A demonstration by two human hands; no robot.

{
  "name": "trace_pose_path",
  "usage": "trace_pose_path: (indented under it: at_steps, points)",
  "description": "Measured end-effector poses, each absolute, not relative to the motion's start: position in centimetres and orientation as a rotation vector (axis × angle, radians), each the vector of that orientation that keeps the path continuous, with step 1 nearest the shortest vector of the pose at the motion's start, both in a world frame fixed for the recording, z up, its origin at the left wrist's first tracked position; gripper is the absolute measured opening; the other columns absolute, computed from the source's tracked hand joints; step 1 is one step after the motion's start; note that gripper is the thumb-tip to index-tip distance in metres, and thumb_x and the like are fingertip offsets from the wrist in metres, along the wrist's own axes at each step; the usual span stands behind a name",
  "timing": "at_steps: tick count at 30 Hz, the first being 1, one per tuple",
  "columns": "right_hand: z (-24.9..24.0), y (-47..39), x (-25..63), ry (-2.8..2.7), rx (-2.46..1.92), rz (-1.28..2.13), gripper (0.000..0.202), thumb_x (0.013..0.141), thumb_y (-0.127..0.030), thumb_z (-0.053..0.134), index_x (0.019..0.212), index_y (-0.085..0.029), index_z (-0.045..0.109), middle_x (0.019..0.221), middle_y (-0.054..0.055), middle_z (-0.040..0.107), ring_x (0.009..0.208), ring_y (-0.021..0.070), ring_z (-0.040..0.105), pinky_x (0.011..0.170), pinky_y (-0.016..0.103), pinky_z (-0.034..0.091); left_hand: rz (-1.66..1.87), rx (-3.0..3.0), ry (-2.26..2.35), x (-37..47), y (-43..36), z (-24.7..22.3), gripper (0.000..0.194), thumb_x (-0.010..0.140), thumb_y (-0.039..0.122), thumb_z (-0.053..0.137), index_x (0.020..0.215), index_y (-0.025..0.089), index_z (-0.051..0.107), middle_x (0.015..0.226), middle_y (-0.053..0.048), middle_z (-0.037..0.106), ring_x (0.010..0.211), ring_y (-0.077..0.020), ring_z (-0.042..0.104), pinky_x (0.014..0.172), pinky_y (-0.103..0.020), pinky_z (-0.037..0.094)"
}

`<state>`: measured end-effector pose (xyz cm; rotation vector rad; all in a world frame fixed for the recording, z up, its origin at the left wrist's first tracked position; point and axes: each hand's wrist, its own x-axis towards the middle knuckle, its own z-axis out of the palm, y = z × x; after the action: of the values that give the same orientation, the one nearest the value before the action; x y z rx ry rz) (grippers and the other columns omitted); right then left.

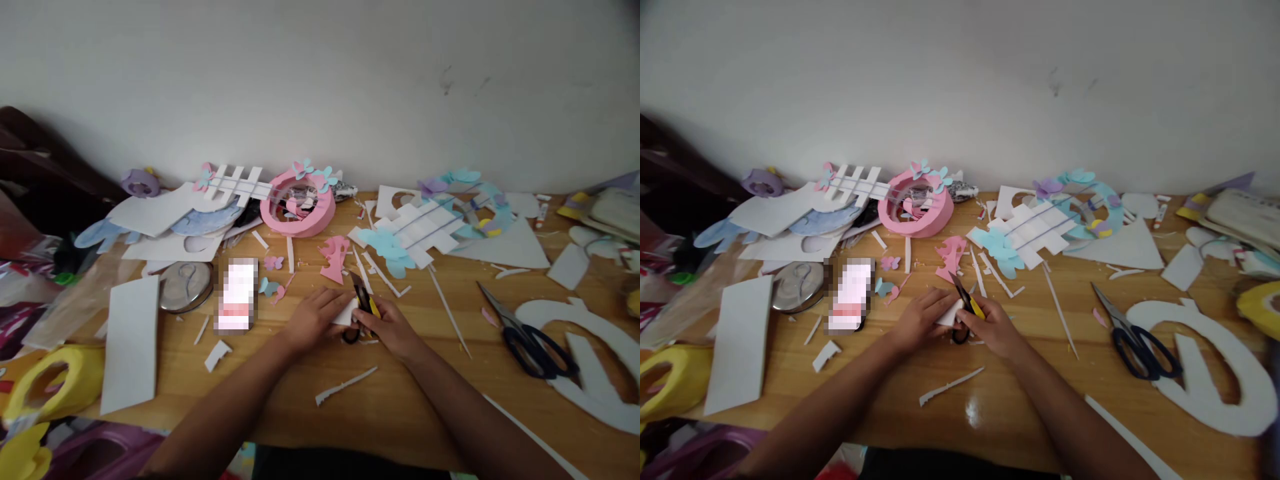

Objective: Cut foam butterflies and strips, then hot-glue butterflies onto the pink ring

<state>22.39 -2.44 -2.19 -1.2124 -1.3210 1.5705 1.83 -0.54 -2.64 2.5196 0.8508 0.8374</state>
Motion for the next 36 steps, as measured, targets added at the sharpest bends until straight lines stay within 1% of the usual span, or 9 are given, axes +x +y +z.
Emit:
trace_pose_path:
  at_steps: [6,10,15,19,25,27,30,33,36]
  points:
    - [-2.2,-2.5,22.2,-1.318,-1.224,1.54,0.032,0.079,-0.049,0.068,0.071,-0.019,0.06,0.06,-0.003,0.056,0.053,0.0109,0.048,0.05,0.023,0.04,0.837,2.647,0.853,1.4,-0.2,-2.9,0.062,0.095,0.051,0.052,0.148,0.018,0.043,0.118,-0.015,0.065,0.105,-0.0264,0.06,0.091,-0.039,0.049]
    - [-2.4,-2.5,22.1,-1.318,-1.217,1.536,0.037,0.083,-0.053,0.064,0.072,-0.018,0.062,0.061,-0.002,0.058,0.054,0.0109,0.049,0.051,0.023,0.04,0.847,2.712,0.835,0.9,0.1,-2.8,0.063,0.095,0.054,0.05,0.146,0.016,0.047,0.117,-0.016,0.067,0.105,-0.0271,0.061,0.09,-0.04,0.048]
    - [-3.0,-2.6,21.9,-1.269,-1.209,1.549,0.041,0.079,-0.058,0.067,0.07,-0.02,0.058,0.058,-0.004,0.053,0.05,0.0099,0.046,0.048,0.022,0.039,0.868,2.517,0.805,1.5,-0.1,-3.2,0.06,0.095,0.052,0.053,0.146,0.02,0.047,0.118,-0.015,0.067,0.105,-0.0255,0.064,0.09,-0.037,0.051]
    - [-3.7,-2.8,21.4,-1.207,-1.188,1.587,0.045,0.082,-0.062,0.062,0.068,-0.021,0.051,0.053,-0.005,0.049,0.045,0.0091,0.043,0.044,0.022,0.036,0.963,2.339,0.753,1.7,-0.1,-3.4,0.06,0.094,0.051,0.055,0.145,0.021,0.049,0.117,-0.015,0.067,0.104,-0.024,0.066,0.088,-0.035,0.053]
    - [-3.9,-2.9,21.3,-1.19,-1.147,1.638,0.043,0.084,-0.061,0.061,0.072,-0.021,0.053,0.056,-0.005,0.051,0.044,0.0088,0.044,0.044,0.022,0.036,0.925,2.126,0.813,1.6,-0.2,-2.6,0.063,0.086,0.06,0.061,0.136,0.022,0.059,0.118,-0.015,0.068,0.108,-0.0273,0.064,0.093,-0.041,0.051]
    - [-3.7,-2.9,21.4,-1.208,-1.13,1.64,0.044,0.085,-0.061,0.06,0.07,-0.02,0.052,0.053,-0.005,0.049,0.044,0.0087,0.042,0.044,0.022,0.036,0.944,1.766,0.844,2.0,-0.5,-2.4,0.06,0.089,0.064,0.053,0.127,0.018,0.066,0.107,-0.014,0.071,0.096,-0.0254,0.067,0.085,-0.038,0.053]
    - [-2.9,-3.1,21.5,-1.235,-1.122,1.623,0.044,0.085,-0.06,0.061,0.068,-0.02,0.052,0.053,-0.006,0.046,0.045,0.0086,0.039,0.045,0.022,0.034,0.969,1.134,0.868,2.6,-0.8,-2.3,0.064,0.095,0.065,0.04,0.121,0.013,0.066,0.082,-0.009,0.07,0.067,-0.0186,0.064,0.064,-0.031,0.052]
    - [-1.9,-3.5,21.8,-1.28,-1.123,1.588,0.038,0.084,-0.057,0.065,0.075,-0.02,0.056,0.059,-0.005,0.048,0.049,0.0088,0.038,0.045,0.022,0.032,1.042,0.807,0.855,2.9,-0.5,-2.0,0.05,0.091,0.057,0.055,0.12,0.016,0.063,0.081,-0.006,0.07,0.056,-0.014,0.059,0.055,-0.027,0.047]
    - [-1.1,-3.8,22.0,-1.436,-1.02,1.558,0.042,0.082,-0.06,0.067,0.074,-0.02,0.058,0.064,-0.003,0.052,0.055,0.0107,0.044,0.051,0.023,0.036,1.099,0.746,0.876,2.7,-0.1,-1.7,0.037,0.084,0.047,0.069,0.105,0.018,0.063,0.077,-0.002,0.069,0.053,-0.013,0.059,0.054,-0.026,0.047]
